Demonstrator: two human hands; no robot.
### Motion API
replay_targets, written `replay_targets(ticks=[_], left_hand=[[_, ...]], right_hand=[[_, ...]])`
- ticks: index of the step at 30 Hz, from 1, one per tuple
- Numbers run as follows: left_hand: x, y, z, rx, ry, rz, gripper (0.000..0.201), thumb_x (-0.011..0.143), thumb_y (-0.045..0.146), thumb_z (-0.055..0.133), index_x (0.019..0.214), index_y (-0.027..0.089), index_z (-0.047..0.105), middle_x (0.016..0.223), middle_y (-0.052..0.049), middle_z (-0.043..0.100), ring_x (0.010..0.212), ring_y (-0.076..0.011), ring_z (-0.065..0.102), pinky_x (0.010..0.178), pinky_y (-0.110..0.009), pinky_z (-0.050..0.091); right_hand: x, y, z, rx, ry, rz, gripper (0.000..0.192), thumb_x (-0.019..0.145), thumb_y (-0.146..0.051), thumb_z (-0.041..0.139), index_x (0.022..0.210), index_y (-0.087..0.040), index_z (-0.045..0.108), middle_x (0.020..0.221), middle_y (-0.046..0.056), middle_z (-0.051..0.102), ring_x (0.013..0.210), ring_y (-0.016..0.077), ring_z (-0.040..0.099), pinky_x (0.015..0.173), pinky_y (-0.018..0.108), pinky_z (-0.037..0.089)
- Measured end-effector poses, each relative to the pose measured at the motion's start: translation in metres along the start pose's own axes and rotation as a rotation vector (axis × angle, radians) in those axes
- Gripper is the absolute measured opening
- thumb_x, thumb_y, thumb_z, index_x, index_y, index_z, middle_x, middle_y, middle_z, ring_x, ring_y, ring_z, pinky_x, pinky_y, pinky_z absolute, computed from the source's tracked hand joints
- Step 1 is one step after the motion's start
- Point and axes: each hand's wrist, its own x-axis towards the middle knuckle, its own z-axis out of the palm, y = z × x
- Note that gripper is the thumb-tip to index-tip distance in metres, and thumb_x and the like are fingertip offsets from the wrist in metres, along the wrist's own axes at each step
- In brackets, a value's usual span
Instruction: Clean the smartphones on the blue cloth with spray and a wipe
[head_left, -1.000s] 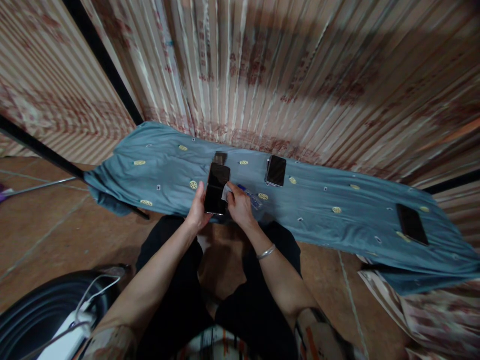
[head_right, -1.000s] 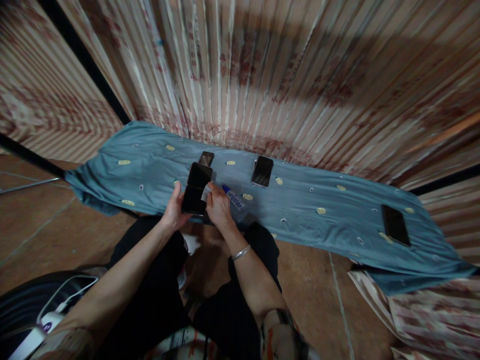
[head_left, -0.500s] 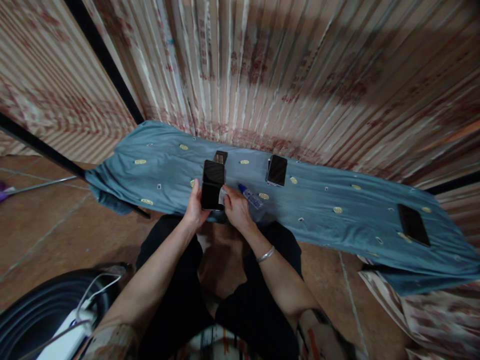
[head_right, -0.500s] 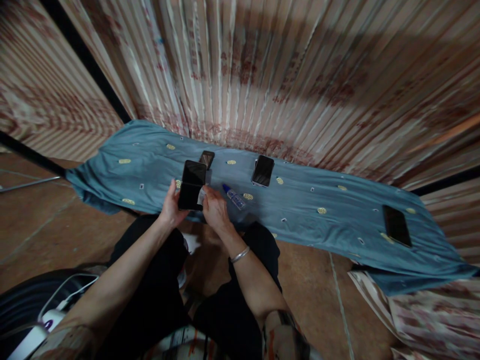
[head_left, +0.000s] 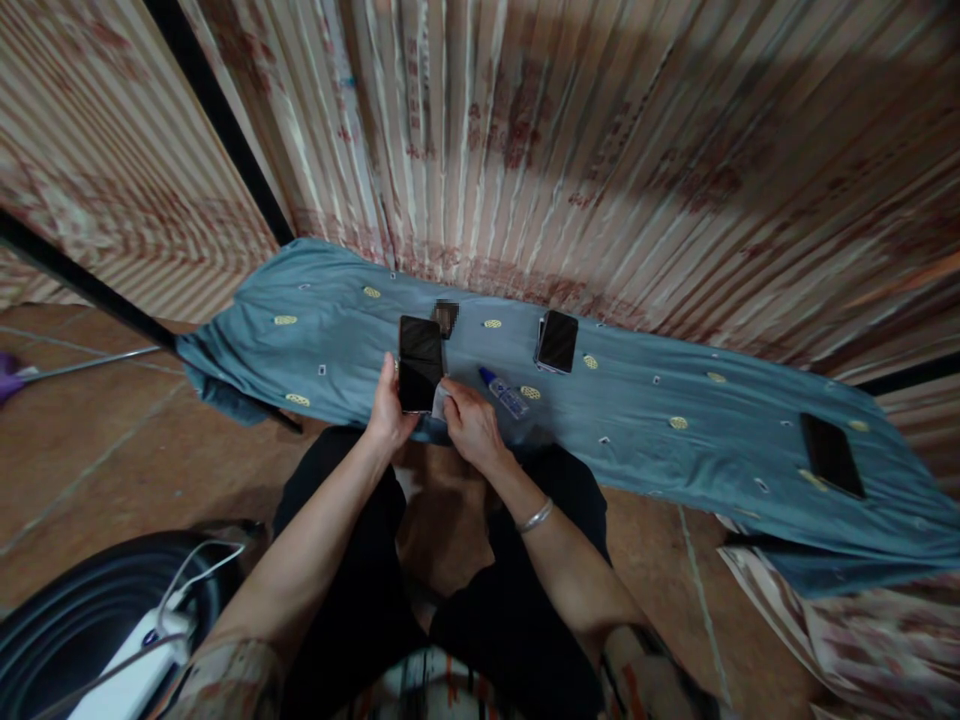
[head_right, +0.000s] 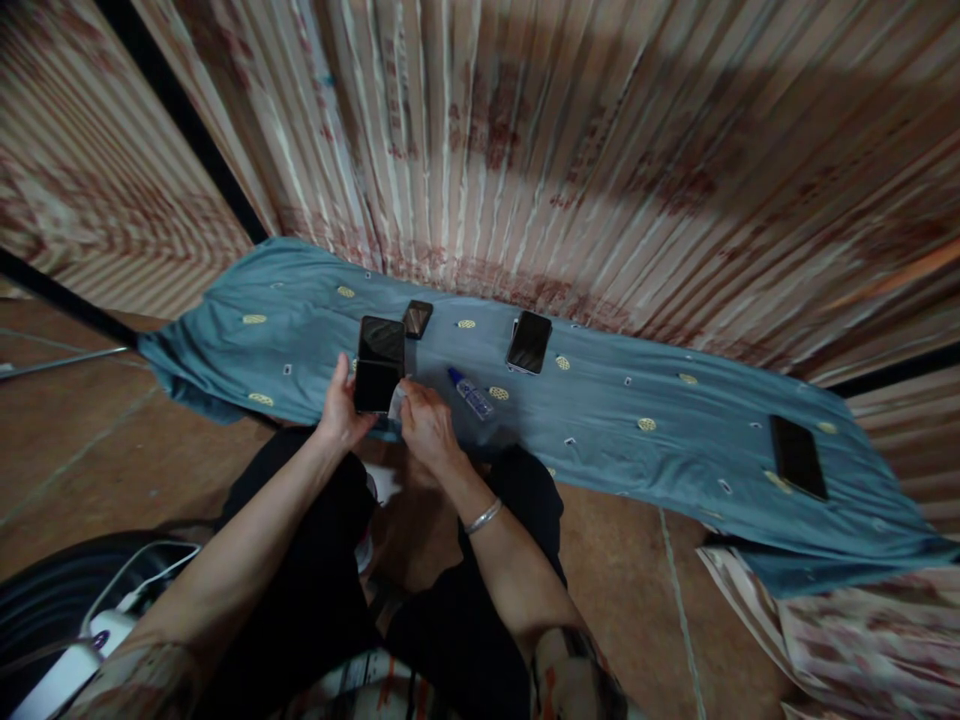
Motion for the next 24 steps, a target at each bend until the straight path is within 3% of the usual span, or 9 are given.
replay_targets(ticks=[7, 14, 17, 24], left_hand=[[0.006, -0.002, -0.006, -0.006, -0.056, 0.004, 0.060, 0.100, 0.064, 0.044, 0.116, 0.015, 0.075, 0.098, -0.013, 0.082, 0.096, -0.0300, 0.079, 0.085, -0.039, 0.064], [0.006, 0.007, -0.006, -0.030, -0.080, -0.028, 0.072, 0.102, 0.067, 0.033, 0.119, 0.010, 0.075, 0.096, -0.017, 0.082, 0.093, -0.0288, 0.079, 0.083, -0.039, 0.064], [0.005, 0.009, -0.003, -0.049, -0.048, -0.033, 0.073, 0.104, 0.063, 0.027, 0.119, 0.009, 0.074, 0.094, -0.016, 0.081, 0.092, -0.0271, 0.079, 0.082, -0.037, 0.064], [0.007, 0.004, -0.003, -0.038, -0.083, -0.043, 0.074, 0.101, 0.069, 0.034, 0.119, 0.009, 0.074, 0.091, -0.016, 0.081, 0.090, -0.0275, 0.079, 0.081, -0.037, 0.065]], right_hand=[[0.002, -0.001, -0.002, 0.022, -0.009, 0.013, 0.035, 0.101, -0.017, 0.051, 0.130, -0.018, 0.069, 0.131, 0.013, 0.075, 0.122, 0.0230, 0.072, 0.113, 0.038, 0.052], [-0.006, 0.000, -0.008, 0.051, -0.056, -0.033, 0.031, 0.100, -0.018, 0.054, 0.126, -0.019, 0.071, 0.125, 0.010, 0.078, 0.115, 0.0217, 0.074, 0.107, 0.035, 0.056], [-0.007, 0.001, -0.012, 0.043, -0.078, -0.060, 0.032, 0.100, -0.020, 0.057, 0.130, -0.022, 0.070, 0.128, 0.009, 0.077, 0.119, 0.0220, 0.073, 0.110, 0.037, 0.055], [-0.004, 0.001, -0.015, -0.093, -0.100, -0.123, 0.034, 0.099, -0.018, 0.062, 0.133, -0.020, 0.068, 0.129, 0.014, 0.074, 0.121, 0.0271, 0.069, 0.111, 0.046, 0.054]])
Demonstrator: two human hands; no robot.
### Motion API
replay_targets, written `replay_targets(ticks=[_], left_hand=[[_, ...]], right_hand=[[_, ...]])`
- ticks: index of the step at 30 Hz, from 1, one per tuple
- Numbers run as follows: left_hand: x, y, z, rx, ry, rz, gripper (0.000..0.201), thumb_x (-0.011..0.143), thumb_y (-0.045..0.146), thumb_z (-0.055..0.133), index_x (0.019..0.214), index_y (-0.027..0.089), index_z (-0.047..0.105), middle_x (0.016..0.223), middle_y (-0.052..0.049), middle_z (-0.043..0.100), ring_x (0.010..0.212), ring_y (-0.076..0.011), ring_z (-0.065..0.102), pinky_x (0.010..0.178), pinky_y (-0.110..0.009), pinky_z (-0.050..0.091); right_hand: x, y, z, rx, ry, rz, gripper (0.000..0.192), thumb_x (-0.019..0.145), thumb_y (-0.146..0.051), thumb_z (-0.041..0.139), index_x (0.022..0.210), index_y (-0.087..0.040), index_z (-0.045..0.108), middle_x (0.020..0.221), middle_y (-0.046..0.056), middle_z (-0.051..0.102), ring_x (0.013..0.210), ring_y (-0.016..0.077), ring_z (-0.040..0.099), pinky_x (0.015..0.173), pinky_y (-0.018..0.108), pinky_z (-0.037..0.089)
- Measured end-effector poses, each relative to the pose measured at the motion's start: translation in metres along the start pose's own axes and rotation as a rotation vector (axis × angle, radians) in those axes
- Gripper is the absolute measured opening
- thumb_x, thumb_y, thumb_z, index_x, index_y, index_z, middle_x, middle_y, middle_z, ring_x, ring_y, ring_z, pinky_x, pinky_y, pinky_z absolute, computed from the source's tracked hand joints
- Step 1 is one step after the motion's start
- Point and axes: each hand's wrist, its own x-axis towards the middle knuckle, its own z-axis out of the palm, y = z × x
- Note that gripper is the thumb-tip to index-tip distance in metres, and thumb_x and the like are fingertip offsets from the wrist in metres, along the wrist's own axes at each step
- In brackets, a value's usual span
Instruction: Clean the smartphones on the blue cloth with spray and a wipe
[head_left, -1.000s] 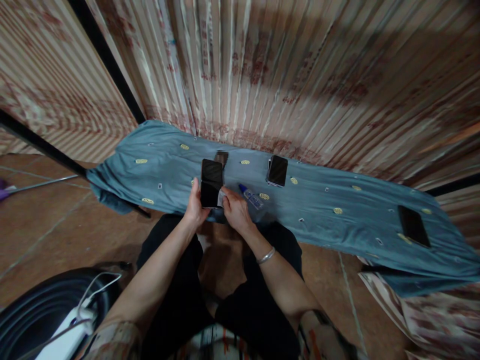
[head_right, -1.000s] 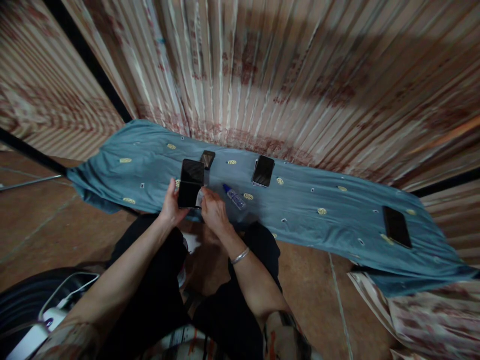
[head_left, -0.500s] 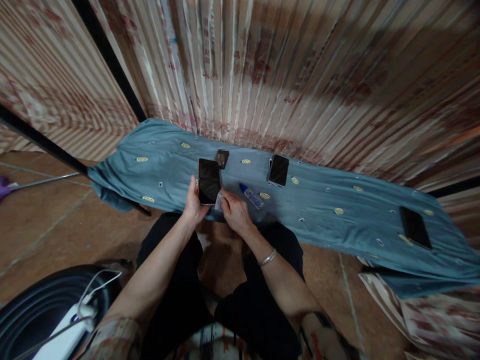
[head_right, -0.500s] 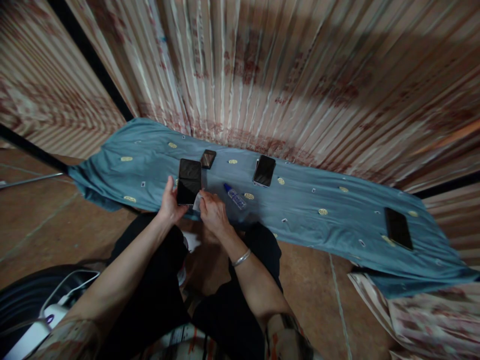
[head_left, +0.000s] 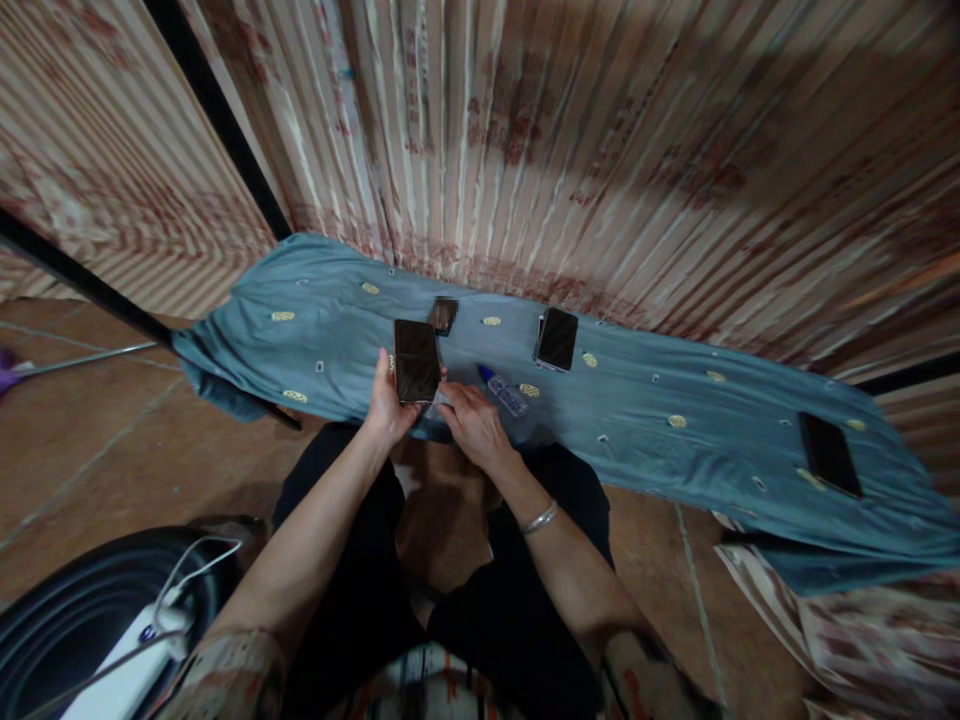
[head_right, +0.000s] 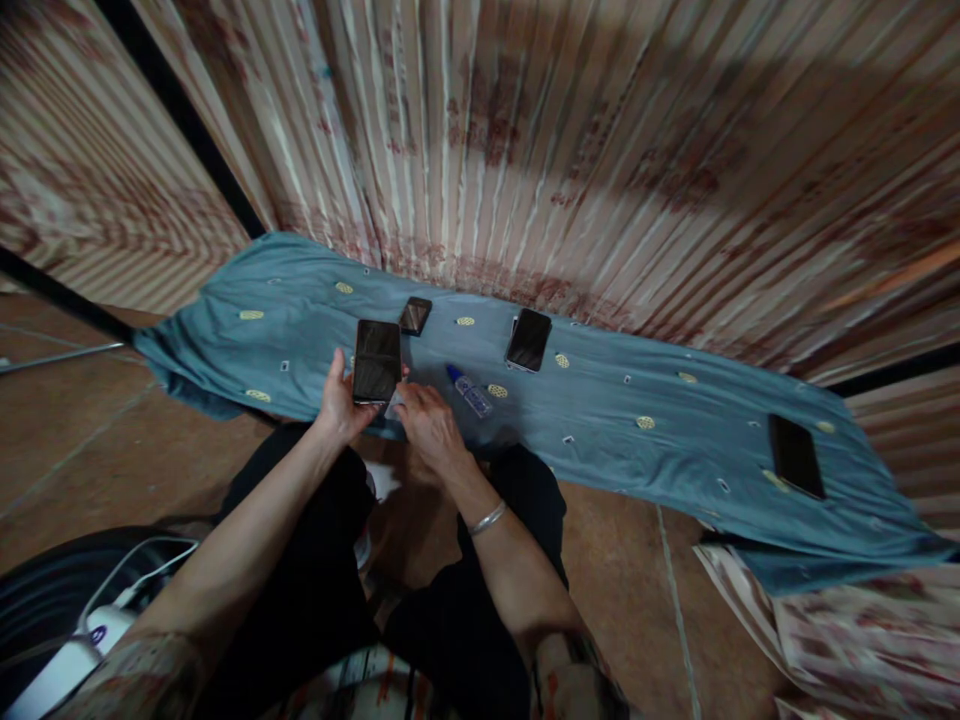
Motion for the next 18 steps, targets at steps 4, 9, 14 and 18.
replay_targets(ticks=[4, 9, 14, 18], left_hand=[[0.001, -0.002, -0.001, -0.007, 0.016, 0.009, 0.071, 0.101, 0.068, 0.034, 0.110, 0.010, 0.075, 0.086, -0.014, 0.080, 0.086, -0.0254, 0.079, 0.080, -0.035, 0.064], [-0.003, -0.006, 0.006, 0.007, 0.064, -0.002, 0.068, 0.107, 0.057, 0.026, 0.103, 0.010, 0.076, 0.085, -0.013, 0.080, 0.093, -0.0246, 0.079, 0.083, -0.033, 0.063], [-0.009, -0.008, 0.012, 0.055, 0.101, -0.051, 0.068, 0.105, 0.059, 0.027, 0.109, 0.013, 0.077, 0.088, -0.013, 0.081, 0.092, -0.0280, 0.079, 0.082, -0.038, 0.063], [-0.007, -0.006, 0.009, 0.054, 0.085, -0.059, 0.069, 0.105, 0.061, 0.028, 0.110, 0.013, 0.077, 0.090, -0.013, 0.081, 0.091, -0.0270, 0.079, 0.082, -0.037, 0.063]], right_hand=[[0.001, -0.006, -0.001, -0.087, 0.027, -0.020, 0.030, 0.099, -0.019, 0.064, 0.129, -0.019, 0.070, 0.124, 0.014, 0.075, 0.115, 0.0284, 0.069, 0.107, 0.045, 0.056], [0.003, -0.014, -0.002, -0.105, -0.005, -0.066, 0.030, 0.099, -0.021, 0.065, 0.128, -0.018, 0.071, 0.124, 0.016, 0.074, 0.116, 0.0291, 0.067, 0.107, 0.046, 0.056], [0.004, -0.017, 0.000, -0.083, -0.021, -0.110, 0.031, 0.098, -0.020, 0.067, 0.129, -0.020, 0.071, 0.126, 0.014, 0.073, 0.117, 0.0271, 0.066, 0.108, 0.044, 0.056], [0.005, -0.016, 0.001, -0.091, -0.009, -0.101, 0.031, 0.097, -0.022, 0.069, 0.128, -0.020, 0.072, 0.126, 0.012, 0.074, 0.117, 0.0264, 0.066, 0.108, 0.041, 0.055]])
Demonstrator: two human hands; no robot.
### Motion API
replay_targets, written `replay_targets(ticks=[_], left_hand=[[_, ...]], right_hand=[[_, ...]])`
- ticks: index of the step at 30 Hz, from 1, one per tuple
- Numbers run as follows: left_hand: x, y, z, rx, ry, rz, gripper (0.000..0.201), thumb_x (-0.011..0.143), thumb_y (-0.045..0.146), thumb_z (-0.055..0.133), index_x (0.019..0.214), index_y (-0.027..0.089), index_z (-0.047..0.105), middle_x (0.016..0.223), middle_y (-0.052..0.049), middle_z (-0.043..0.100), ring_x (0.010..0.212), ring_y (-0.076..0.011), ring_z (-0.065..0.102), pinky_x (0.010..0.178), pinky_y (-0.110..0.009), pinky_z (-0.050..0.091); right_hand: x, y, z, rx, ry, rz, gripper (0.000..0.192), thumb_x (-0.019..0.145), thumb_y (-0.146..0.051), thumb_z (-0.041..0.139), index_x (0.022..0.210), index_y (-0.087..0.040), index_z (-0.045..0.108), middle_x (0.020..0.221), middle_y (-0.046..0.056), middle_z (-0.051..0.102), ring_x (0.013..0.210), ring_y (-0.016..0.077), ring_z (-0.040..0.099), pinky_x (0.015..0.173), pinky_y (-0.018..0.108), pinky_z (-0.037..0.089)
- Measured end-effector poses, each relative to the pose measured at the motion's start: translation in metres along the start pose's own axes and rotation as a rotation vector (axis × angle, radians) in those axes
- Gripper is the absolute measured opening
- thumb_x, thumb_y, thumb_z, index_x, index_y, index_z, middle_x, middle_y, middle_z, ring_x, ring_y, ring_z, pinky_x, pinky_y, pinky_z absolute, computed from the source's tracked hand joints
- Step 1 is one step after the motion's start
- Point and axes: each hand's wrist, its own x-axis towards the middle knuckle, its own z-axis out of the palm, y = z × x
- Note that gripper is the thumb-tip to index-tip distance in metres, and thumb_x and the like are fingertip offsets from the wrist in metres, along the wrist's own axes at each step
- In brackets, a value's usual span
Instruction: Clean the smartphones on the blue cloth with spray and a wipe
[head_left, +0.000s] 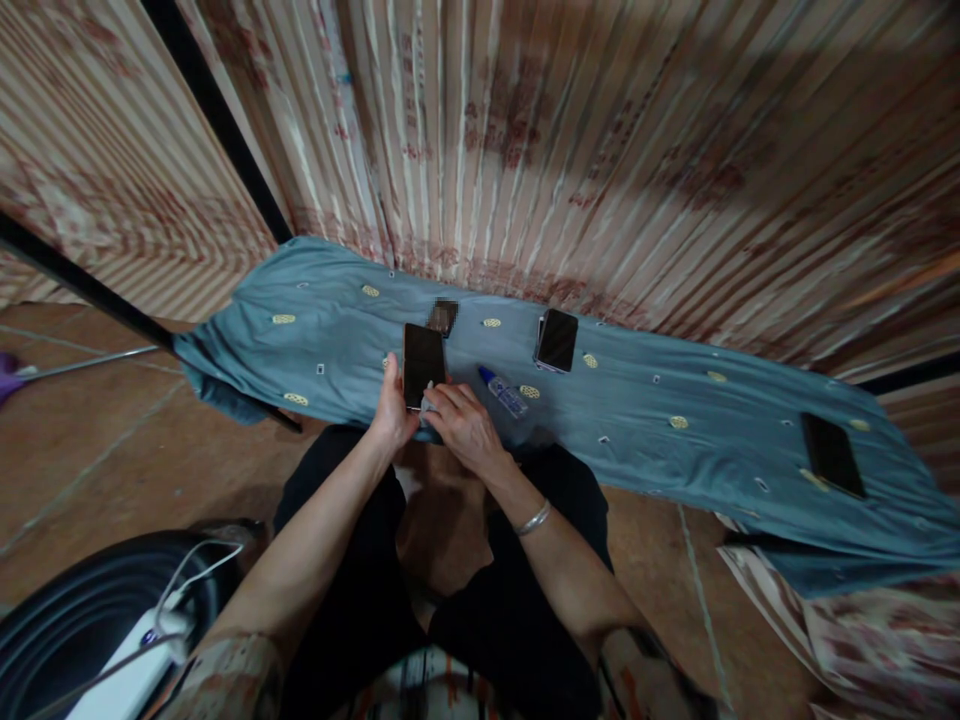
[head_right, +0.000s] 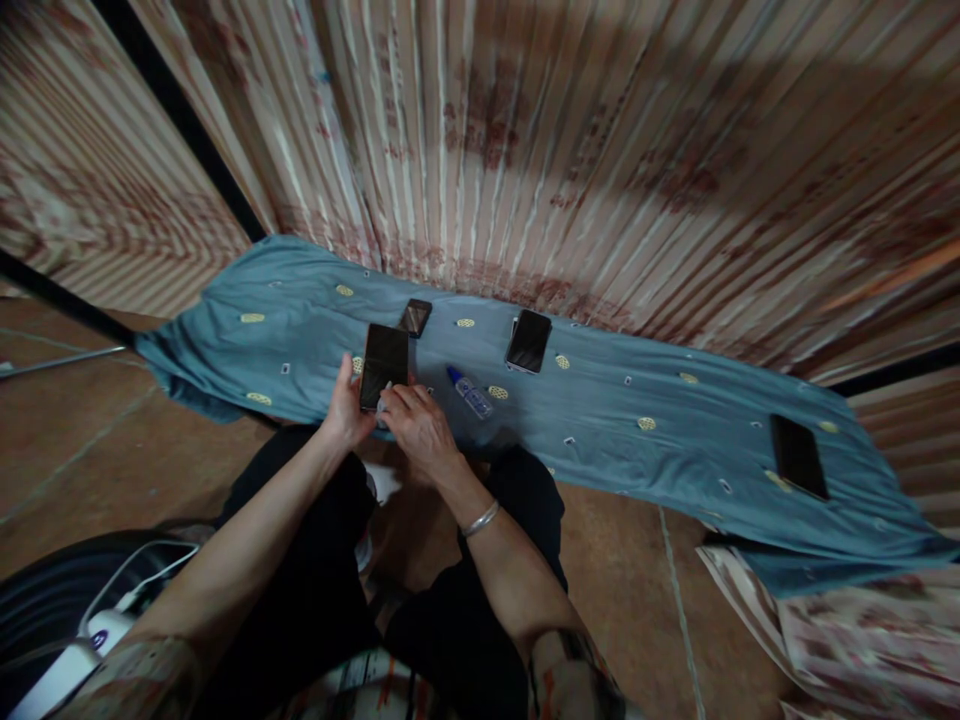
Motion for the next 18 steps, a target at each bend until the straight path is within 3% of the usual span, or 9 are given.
replay_targets(ticks=[5, 9, 14, 18], left_hand=[[0.005, 0.004, -0.004, -0.076, -0.011, 0.048, 0.068, 0.104, 0.063, 0.031, 0.104, 0.011, 0.076, 0.091, -0.014, 0.081, 0.088, -0.0244, 0.079, 0.082, -0.034, 0.062], [0.003, 0.002, -0.007, -0.078, -0.011, -0.004, 0.066, 0.105, 0.060, 0.030, 0.094, 0.013, 0.074, 0.084, -0.012, 0.080, 0.087, -0.0239, 0.078, 0.082, -0.033, 0.062], [0.000, -0.008, -0.010, -0.034, -0.091, -0.067, 0.062, 0.101, 0.064, 0.042, 0.103, 0.012, 0.076, 0.088, -0.013, 0.080, 0.089, -0.0277, 0.078, 0.082, -0.037, 0.062], [-0.004, -0.013, -0.009, 0.023, -0.102, -0.115, 0.062, 0.104, 0.061, 0.038, 0.101, 0.012, 0.077, 0.081, -0.011, 0.079, 0.083, -0.0257, 0.078, 0.079, -0.034, 0.062]], right_hand=[[0.000, 0.006, -0.003, 0.007, 0.015, 0.017, 0.031, 0.101, -0.024, 0.062, 0.131, -0.016, 0.071, 0.127, 0.014, 0.074, 0.118, 0.0255, 0.066, 0.108, 0.041, 0.055], [0.000, 0.010, -0.002, -0.008, 0.017, 0.037, 0.033, 0.105, -0.020, 0.053, 0.132, -0.015, 0.070, 0.128, 0.014, 0.073, 0.117, 0.0243, 0.066, 0.107, 0.040, 0.055], [0.004, 0.018, 0.005, -0.042, 0.077, 0.093, 0.036, 0.105, -0.014, 0.046, 0.131, -0.014, 0.071, 0.134, 0.015, 0.070, 0.121, 0.0247, 0.064, 0.110, 0.041, 0.053], [0.008, 0.022, 0.009, -0.062, 0.101, 0.117, 0.039, 0.104, -0.012, 0.044, 0.132, -0.012, 0.070, 0.136, 0.016, 0.069, 0.123, 0.0255, 0.063, 0.113, 0.042, 0.052]])
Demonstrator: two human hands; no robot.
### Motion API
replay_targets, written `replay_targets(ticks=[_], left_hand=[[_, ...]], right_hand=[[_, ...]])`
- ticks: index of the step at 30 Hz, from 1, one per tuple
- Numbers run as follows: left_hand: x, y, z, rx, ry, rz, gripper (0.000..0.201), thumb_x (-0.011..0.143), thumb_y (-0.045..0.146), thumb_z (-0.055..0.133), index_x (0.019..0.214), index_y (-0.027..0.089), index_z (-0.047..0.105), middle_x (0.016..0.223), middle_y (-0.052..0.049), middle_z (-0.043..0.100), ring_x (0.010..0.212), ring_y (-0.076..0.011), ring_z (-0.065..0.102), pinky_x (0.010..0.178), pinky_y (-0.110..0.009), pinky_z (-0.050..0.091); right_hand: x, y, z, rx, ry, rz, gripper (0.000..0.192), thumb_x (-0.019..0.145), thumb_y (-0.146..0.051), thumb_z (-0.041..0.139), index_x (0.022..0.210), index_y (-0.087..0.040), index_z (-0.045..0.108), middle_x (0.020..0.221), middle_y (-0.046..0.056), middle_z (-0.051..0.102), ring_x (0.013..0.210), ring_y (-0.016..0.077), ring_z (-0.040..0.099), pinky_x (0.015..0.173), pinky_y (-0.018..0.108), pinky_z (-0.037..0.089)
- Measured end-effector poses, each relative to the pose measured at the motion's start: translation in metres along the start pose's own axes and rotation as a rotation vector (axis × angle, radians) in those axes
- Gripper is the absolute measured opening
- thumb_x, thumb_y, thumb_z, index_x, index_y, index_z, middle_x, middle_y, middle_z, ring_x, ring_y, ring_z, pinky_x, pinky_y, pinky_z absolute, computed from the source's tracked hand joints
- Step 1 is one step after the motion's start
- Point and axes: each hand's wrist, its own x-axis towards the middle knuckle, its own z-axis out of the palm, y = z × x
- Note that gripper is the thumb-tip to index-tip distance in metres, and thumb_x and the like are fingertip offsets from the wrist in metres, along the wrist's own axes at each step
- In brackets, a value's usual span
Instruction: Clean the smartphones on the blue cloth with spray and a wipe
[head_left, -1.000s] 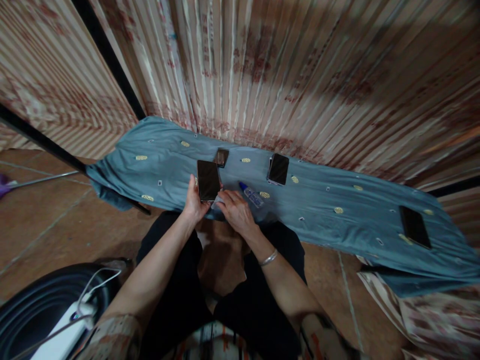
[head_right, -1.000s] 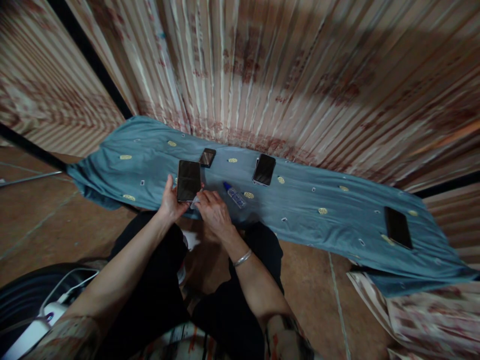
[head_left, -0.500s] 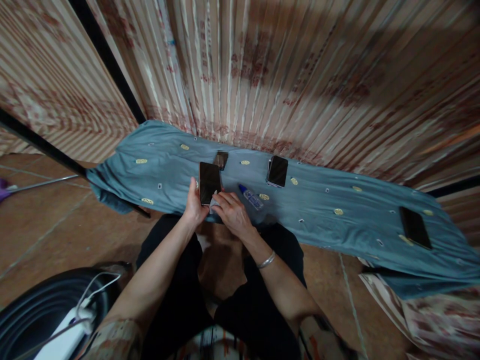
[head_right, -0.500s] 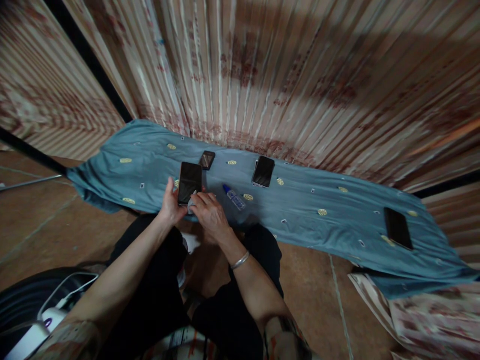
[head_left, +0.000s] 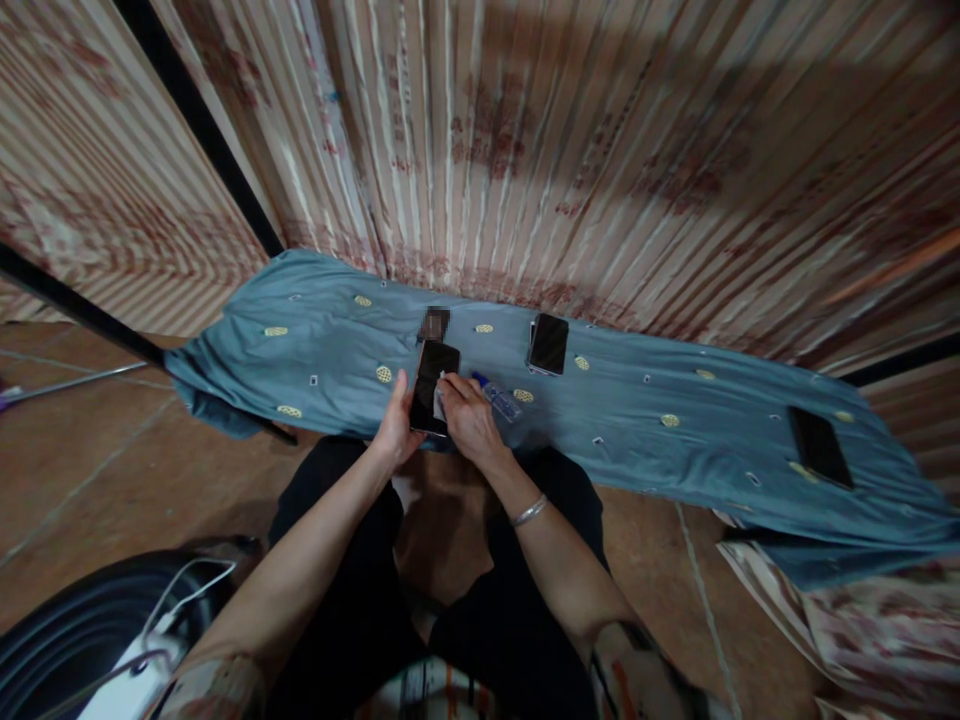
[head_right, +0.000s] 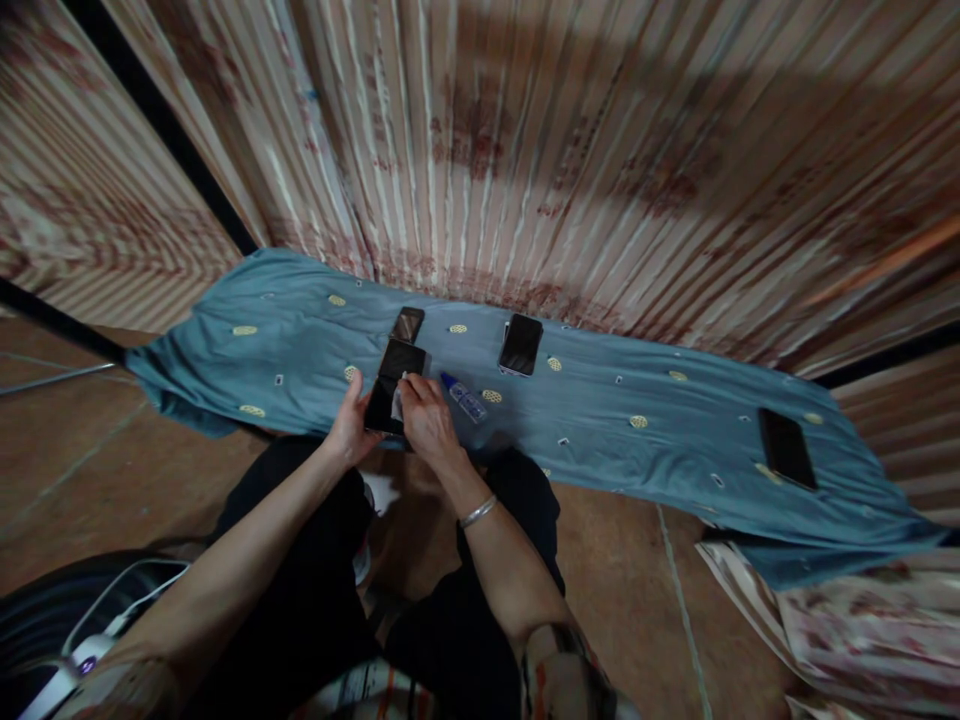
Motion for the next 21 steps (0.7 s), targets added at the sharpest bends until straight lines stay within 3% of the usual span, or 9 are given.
replay_targets(ticks=[3, 8, 11, 17, 21], left_hand=[[0.000, -0.004, 0.001, 0.040, 0.024, -0.019, 0.062, 0.105, 0.058, 0.035, 0.099, 0.013, 0.077, 0.076, -0.010, 0.078, 0.083, -0.0252, 0.078, 0.079, -0.034, 0.061], [0.005, -0.010, -0.002, 0.062, 0.071, 0.001, 0.060, 0.097, 0.066, 0.049, 0.108, 0.014, 0.076, 0.085, -0.010, 0.080, 0.094, -0.0286, 0.077, 0.086, -0.038, 0.060], [0.005, -0.011, -0.001, 0.053, 0.117, 0.008, 0.057, 0.100, 0.063, 0.048, 0.104, 0.013, 0.076, 0.086, -0.010, 0.079, 0.097, -0.0279, 0.077, 0.088, -0.037, 0.060], [-0.001, -0.013, 0.009, 0.029, 0.053, -0.006, 0.051, 0.099, 0.057, 0.054, 0.106, 0.013, 0.077, 0.090, -0.010, 0.080, 0.098, -0.0291, 0.077, 0.088, -0.039, 0.061], [-0.004, -0.009, 0.013, 0.020, 0.139, 0.004, 0.052, 0.103, 0.053, 0.047, 0.100, 0.011, 0.077, 0.088, -0.010, 0.080, 0.095, -0.0263, 0.078, 0.088, -0.037, 0.061]], right_hand=[[0.000, -0.003, 0.003, 0.008, -0.002, -0.028, 0.039, 0.104, -0.014, 0.045, 0.135, -0.011, 0.068, 0.139, 0.017, 0.068, 0.126, 0.0262, 0.061, 0.116, 0.042, 0.051], [-0.005, -0.013, 0.007, 0.058, -0.023, -0.108, 0.043, 0.104, -0.015, 0.045, 0.142, -0.013, 0.064, 0.142, 0.016, 0.067, 0.131, 0.0260, 0.058, 0.117, 0.043, 0.050], [-0.007, -0.013, 0.007, 0.072, -0.015, -0.127, 0.043, 0.104, -0.015, 0.044, 0.142, -0.015, 0.064, 0.141, 0.015, 0.067, 0.130, 0.0256, 0.059, 0.115, 0.042, 0.052], [-0.007, -0.006, 0.006, 0.029, 0.018, -0.103, 0.043, 0.104, -0.012, 0.042, 0.141, -0.009, 0.064, 0.141, 0.018, 0.067, 0.130, 0.0267, 0.058, 0.118, 0.043, 0.050], [-0.011, -0.009, 0.009, 0.034, 0.013, -0.140, 0.043, 0.103, -0.011, 0.044, 0.141, -0.009, 0.064, 0.142, 0.017, 0.067, 0.131, 0.0256, 0.058, 0.118, 0.041, 0.050]])
